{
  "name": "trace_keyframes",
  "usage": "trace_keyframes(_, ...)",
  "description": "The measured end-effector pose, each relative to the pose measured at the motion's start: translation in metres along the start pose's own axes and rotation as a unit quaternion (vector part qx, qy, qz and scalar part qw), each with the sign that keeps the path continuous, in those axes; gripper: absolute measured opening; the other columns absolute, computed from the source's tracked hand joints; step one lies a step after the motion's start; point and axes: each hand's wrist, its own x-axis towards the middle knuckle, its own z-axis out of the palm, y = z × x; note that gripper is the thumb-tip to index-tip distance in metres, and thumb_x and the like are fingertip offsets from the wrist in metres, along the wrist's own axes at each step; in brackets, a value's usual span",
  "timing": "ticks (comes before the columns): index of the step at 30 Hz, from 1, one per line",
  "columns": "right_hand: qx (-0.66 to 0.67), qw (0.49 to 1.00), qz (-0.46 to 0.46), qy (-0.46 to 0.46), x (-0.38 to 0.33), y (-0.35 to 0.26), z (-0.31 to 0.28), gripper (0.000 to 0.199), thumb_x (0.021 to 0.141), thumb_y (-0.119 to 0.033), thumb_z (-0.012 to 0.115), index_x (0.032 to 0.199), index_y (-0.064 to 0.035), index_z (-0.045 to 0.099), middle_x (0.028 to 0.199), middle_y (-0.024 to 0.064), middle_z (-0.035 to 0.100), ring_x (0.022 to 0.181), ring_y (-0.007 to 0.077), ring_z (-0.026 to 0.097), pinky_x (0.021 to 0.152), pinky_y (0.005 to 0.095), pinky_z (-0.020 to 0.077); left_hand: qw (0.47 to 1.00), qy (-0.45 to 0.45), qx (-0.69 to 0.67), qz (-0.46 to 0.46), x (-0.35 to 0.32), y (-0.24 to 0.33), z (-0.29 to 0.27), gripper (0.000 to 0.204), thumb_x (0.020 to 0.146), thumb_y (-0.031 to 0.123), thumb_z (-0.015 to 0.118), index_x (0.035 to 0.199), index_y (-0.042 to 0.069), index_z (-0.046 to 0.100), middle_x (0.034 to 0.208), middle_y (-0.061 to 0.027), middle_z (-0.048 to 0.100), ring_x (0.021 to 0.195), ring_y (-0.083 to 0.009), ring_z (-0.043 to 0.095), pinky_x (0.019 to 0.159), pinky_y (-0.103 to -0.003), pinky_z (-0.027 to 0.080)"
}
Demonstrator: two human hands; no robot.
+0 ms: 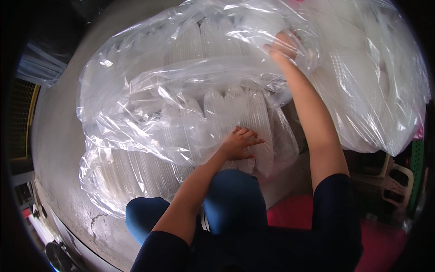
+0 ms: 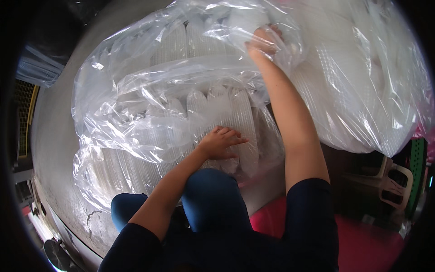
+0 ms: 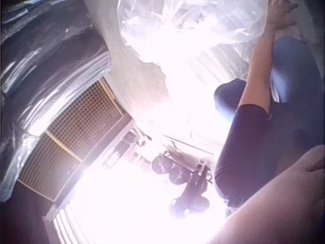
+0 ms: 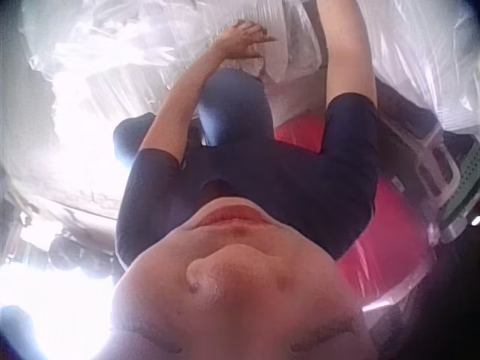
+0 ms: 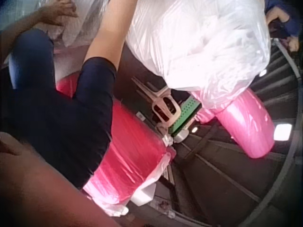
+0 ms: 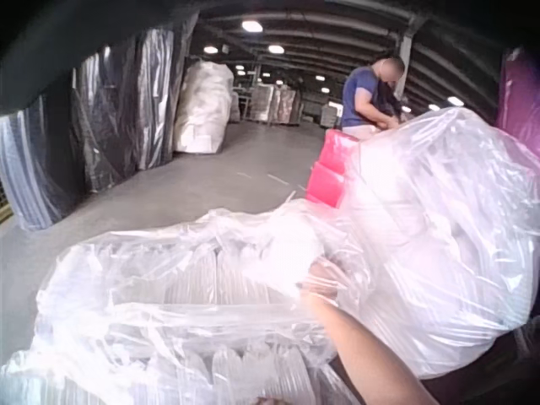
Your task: The person unpacks a large plastic bag containing bubble wrap pouches and stacks them on the floor. They repeatedly pull pouches from the bag, inspect them, and place them into a growing pile.
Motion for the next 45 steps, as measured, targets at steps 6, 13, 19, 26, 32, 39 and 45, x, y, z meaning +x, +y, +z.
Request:
trace_keyframes(6,0.069,0.978,-0.043,-0.190,-0.013,0.013,-0.048,0.044,0.074,-0.025,0.062,0.109,-0.0004,0.056,0.107,0.0108,0.055,0.107,0.0293,0.050,0.093,0.0526,0.0344,0.999,0.030,0.037,0.001,-0.003,-0.004,0.010,0.062,0.078,0.051,0.059,0.134,0.033,0.042,0.126,0.0014,0.046,0.121,-0.0172,0.040,0.101,-0.039,0.028)
trace_keyframes(13,0.166,0.907,-0.334,-0.199,-0.062,0.055,-0.191,0.071,0.072,-0.011,0.069,0.134,-0.0134,0.035,0.130,0.0138,0.046,0.124,0.0330,0.040,0.108,0.0441,0.0235,0.926,-0.032,-0.371,-0.064,-0.002,-0.006,-0.016,0.069,0.080,0.058,0.054,0.138,0.024,0.037,0.138,-0.0050,0.039,0.127,-0.0295,0.035,0.105,-0.051,0.023)
trace_keyframes(19,0.393,0.820,-0.400,-0.116,-0.064,0.148,-0.222,0.058,0.066,0.003,0.068,0.119,-0.0134,0.049,0.132,0.0111,0.046,0.124,0.0334,0.040,0.107,0.0421,0.0277,0.551,0.106,-0.827,-0.030,-0.030,-0.033,-0.097,0.100,0.069,0.079,0.047,0.144,0.019,0.018,0.145,-0.0208,0.024,0.130,-0.0413,0.029,0.098,-0.060,0.033)
trace_keyframes(26,0.296,0.805,-0.498,0.125,-0.110,0.185,-0.192,0.028,0.073,-0.006,0.068,0.097,-0.0206,0.062,0.135,0.0095,0.043,0.128,0.0336,0.037,0.106,0.0449,0.0293,0.710,-0.048,-0.697,-0.086,0.000,0.012,-0.129,0.111,0.066,0.068,0.063,0.144,0.013,0.006,0.132,-0.0206,0.042,0.121,-0.0352,0.042,0.095,-0.051,0.039)
trace_keyframes(32,0.734,0.642,0.017,-0.222,-0.172,0.224,-0.167,0.050,0.093,-0.032,0.045,0.139,-0.0139,0.035,0.134,0.0172,0.043,0.120,0.0277,0.047,0.099,0.0363,0.0376,0.640,-0.052,-0.757,-0.123,0.035,0.055,-0.069,0.090,0.069,0.042,0.075,0.136,0.002,0.029,0.129,-0.0160,0.045,0.120,-0.0260,0.044,0.101,-0.041,0.035)
trace_keyframes(39,0.613,0.714,0.143,-0.308,-0.256,0.286,-0.142,0.076,0.074,-0.029,0.073,0.135,-0.0036,0.035,0.119,0.0128,0.054,0.108,0.0214,0.054,0.085,0.0316,0.0473,0.817,-0.032,-0.571,-0.079,0.061,0.059,-0.045,0.059,0.079,0.034,0.070,0.120,0.002,0.044,0.116,-0.0105,0.053,0.110,-0.0260,0.051,0.094,-0.040,0.040)
trace_keyframes(45,0.822,0.446,0.268,-0.231,-0.315,0.438,-0.077,0.072,0.079,-0.048,0.062,0.131,-0.0023,0.042,0.127,0.0138,0.050,0.112,0.0273,0.051,0.095,0.0442,0.0420,0.987,-0.048,0.093,-0.119,0.052,0.028,0.008,0.025,0.088,0.021,0.053,0.108,0.006,0.053,0.111,-0.0123,0.051,0.107,-0.0259,0.049,0.096,-0.044,0.035)
